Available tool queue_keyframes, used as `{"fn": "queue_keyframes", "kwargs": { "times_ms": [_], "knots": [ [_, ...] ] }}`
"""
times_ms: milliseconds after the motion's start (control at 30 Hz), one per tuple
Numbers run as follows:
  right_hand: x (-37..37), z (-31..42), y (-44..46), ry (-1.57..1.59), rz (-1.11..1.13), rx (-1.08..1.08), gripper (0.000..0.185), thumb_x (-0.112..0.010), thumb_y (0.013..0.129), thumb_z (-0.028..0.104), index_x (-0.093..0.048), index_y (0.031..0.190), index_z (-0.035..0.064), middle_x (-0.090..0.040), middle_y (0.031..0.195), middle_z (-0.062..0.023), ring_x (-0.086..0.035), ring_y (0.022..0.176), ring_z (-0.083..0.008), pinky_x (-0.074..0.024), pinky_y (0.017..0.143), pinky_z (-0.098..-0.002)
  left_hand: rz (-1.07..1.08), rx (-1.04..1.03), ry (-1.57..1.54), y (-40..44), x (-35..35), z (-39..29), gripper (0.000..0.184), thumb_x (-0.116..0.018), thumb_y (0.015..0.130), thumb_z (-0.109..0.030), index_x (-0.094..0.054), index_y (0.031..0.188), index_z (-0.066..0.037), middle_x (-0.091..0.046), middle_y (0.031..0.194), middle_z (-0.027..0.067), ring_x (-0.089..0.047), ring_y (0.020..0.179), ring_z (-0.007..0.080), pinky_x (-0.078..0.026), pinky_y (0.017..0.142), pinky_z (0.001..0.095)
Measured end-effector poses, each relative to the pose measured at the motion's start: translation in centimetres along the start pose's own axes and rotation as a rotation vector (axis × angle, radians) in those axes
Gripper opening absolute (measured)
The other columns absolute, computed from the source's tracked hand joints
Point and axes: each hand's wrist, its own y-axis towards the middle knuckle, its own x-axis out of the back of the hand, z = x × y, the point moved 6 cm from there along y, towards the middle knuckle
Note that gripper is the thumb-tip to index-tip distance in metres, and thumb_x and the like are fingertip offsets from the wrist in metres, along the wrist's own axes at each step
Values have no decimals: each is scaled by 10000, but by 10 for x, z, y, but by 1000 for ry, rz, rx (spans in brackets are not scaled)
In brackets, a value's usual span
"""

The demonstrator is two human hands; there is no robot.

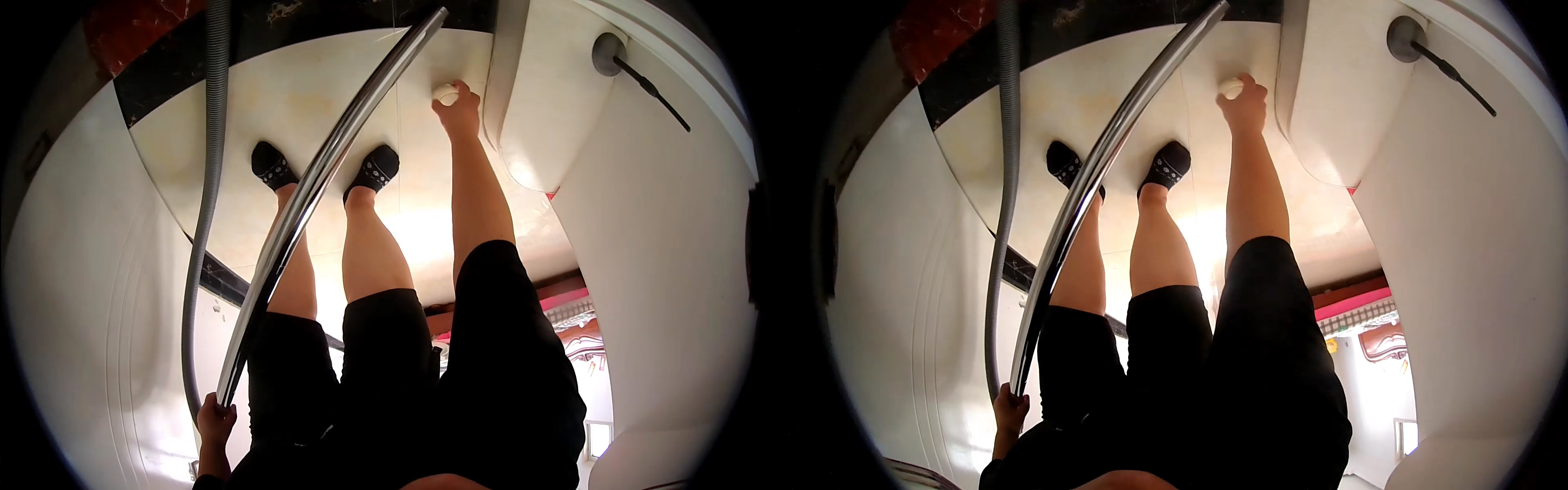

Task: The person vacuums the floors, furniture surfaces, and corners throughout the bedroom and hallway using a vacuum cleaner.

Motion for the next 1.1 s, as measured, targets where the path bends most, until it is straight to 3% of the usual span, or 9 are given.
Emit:
{"fn": "queue_keyframes", "kwargs": {
  "times_ms": [100,200,467,700,800,867,933,967,1100],
  "knots": [
    [26,10,-23,770,-124,194,650,-661,654,143,-386,1243,136,-312,1179,-167,-474,979,-253,-455,828,-359,-11,-22,-27,-2,0,-10,283,-670,643,-130,-513,865,-54,-523,546,55,-540,497,184,-429,499,309],
    [67,6,-33,1030,-228,350,622,-662,656,99,-402,1221,93,-270,1198,-150,-428,1025,-246,-413,878,-356,-44,-33,-1,2,-4,-15,279,-669,646,-144,-517,861,-54,-524,549,56,-541,502,185,-427,499,316],
    [208,-19,15,354,-735,195,515,-681,627,269,-453,1017,20,-460,1035,-121,-415,1013,-286,-368,858,-376,-27,-37,27,9,-14,-14,261,-637,637,-144,-481,820,-43,-512,535,73,-548,504,230,-429,495,343],
    [243,-21,83,478,-726,64,351,-687,668,211,-506,848,-30,-527,894,-159,-540,824,-281,-446,705,-368,-83,-75,-66,6,-23,-11,239,-647,628,-94,-463,771,-43,-463,491,59,-494,444,171,-400,454,305],
    [243,-30,105,509,-757,94,414,-666,694,228,-513,974,-36,-569,924,-143,-568,794,-245,-459,700,-332,-52,-31,-17,1,-23,-13,240,-653,629,-88,-454,754,-40,-456,488,55,-486,440,166,-395,449,299],
    [232,-32,105,604,-710,97,441,-633,708,166,-479,1065,-43,-503,1050,-181,-510,956,-277,-419,800,-357,-40,-38,-45,-2,-24,-14,250,-656,625,-89,-440,740,-41,-448,484,56,-479,433,172,-390,446,301],
    [228,-22,85,218,-1089,276,511,-608,709,123,-416,1155,-38,-421,1116,-202,-392,1081,-314,-331,906,-381,-42,-69,-72,-2,-22,-21,256,-659,624,-106,-444,747,-40,-456,488,60,-486,437,186,-395,450,310],
    [211,-23,80,425,-833,301,639,-560,739,175,-270,1263,-45,-222,1296,-282,-176,1230,-402,-169,1024,-444,-38,-72,-75,-1,-20,-24,256,-659,624,-106,-444,747,-40,-456,488,60,-486,437,186,-395,450,310],
    [102,9,1,485,-395,210,657,-597,766,225,-272,1278,-28,-339,1253,-230,-258,1198,-384,-210,1004,-453,-16,-146,-62,-4,-13,-33,263,-666,618,-130,-484,781,-33,-482,497,69,-499,440,203,-407,457,320]
  ]
}}
